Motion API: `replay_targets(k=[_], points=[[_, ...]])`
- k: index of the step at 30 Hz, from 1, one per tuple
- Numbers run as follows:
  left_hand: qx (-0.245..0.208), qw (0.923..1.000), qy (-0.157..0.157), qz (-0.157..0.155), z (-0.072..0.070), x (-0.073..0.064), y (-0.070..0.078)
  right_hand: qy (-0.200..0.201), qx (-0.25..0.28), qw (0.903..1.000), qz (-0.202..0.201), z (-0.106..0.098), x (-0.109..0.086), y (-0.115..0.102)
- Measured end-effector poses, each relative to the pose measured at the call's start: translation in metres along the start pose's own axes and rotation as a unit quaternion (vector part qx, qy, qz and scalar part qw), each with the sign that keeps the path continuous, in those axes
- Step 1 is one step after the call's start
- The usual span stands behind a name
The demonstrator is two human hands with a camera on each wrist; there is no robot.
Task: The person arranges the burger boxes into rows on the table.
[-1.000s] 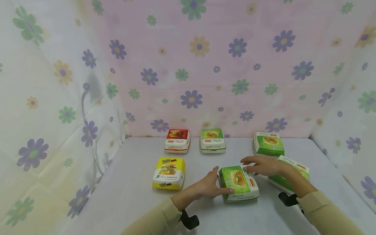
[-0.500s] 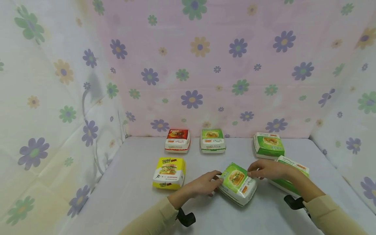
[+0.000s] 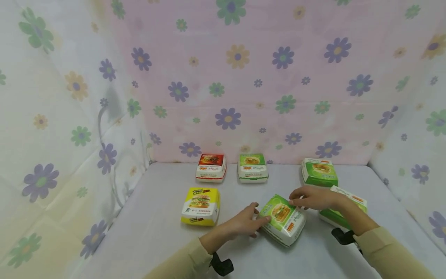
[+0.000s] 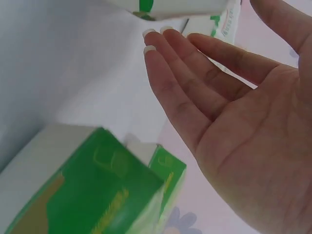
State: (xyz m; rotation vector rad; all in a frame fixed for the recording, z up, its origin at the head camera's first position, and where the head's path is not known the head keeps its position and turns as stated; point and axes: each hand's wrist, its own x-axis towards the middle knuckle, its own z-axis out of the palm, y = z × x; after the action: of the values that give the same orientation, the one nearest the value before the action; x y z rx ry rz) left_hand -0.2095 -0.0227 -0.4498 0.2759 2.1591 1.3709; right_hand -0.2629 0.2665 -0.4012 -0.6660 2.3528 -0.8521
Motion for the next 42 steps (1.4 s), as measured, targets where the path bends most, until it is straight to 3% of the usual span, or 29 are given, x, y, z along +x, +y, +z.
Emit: replay_targets(k=[6,10,18,25,35,42], points=[[-0.01,0.9999,0.002,0.005,0.004,0.003,-0.002,-0.005,0.002,0.9998,-0.017,0.005,0.007,0.003],[-0.017,0.9998,0.0,0.008,-0.002,0.006,-0.005,-0.02,0.026,0.9992,-0.024,0.007,0.005,0.003],[0.012,0.9996,0.015,0.02,-0.012,0.013,-0.002,-0.017,0.052,0.998,-0.033,0.013,-0.006,-0.002],[0.02,0.9991,0.034,0.015,-0.007,0.007,-0.001,-0.004,0.037,0.9992,-0.016,0.013,-0.009,-0.005],[0.018,0.9998,-0.003,0.0,-0.004,-0.002,-0.001,-0.021,0.041,0.9988,-0.017,0.018,-0.003,-0.006],[-0.03,0.9993,-0.017,0.009,-0.007,0.0,-0.002,-0.026,0.089,0.9954,-0.023,0.024,-0.012,-0.005]])
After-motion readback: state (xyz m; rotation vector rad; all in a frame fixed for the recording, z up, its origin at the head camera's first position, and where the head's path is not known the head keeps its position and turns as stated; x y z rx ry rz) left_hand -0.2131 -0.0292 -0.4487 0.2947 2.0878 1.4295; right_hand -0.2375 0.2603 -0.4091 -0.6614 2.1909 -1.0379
